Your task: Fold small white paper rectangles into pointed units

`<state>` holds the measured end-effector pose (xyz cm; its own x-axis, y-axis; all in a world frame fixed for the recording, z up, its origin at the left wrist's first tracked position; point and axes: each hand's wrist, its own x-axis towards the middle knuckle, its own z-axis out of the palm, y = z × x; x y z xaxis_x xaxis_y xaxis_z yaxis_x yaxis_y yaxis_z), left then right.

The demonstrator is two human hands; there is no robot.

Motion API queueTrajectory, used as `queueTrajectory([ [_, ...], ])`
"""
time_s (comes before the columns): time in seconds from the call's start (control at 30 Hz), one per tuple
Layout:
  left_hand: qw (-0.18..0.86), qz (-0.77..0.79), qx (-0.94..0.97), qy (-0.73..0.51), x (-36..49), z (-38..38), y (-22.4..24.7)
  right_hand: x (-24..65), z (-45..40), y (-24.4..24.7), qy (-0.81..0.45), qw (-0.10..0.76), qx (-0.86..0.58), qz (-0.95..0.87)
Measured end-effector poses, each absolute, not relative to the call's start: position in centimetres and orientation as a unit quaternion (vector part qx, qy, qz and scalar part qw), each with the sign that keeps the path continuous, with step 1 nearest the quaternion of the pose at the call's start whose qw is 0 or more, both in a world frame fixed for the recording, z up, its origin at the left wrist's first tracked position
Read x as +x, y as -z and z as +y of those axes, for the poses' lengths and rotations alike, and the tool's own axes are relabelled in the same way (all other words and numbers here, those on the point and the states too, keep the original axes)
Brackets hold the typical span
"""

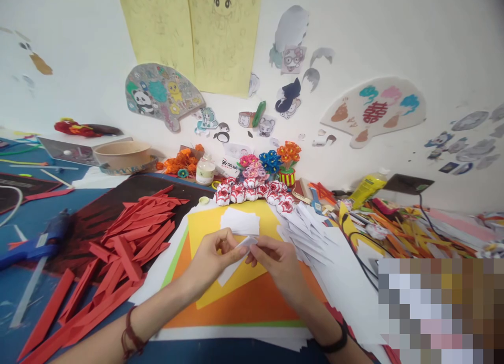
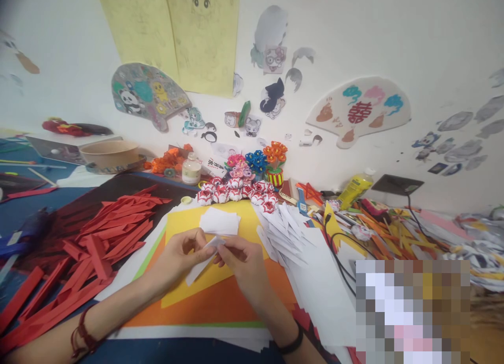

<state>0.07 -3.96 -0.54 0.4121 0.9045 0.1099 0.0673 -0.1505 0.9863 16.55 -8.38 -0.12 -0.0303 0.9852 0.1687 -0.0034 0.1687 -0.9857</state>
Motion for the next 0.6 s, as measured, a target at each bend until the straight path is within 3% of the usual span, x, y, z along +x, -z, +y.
queueTrajectory([
  [0.4,0.524,0.371,0.662,-0.388,0.2,-4.1,0.8,16.5,-8.4,0.4,-0.447,0.537,-0.479,-0.532],
  [0.6,0.503,0.324,0.74,-0.309,-0.4,-2.9,0.0,16.9,-8.4,0.2,-0.45,0.523,-0.476,-0.545],
])
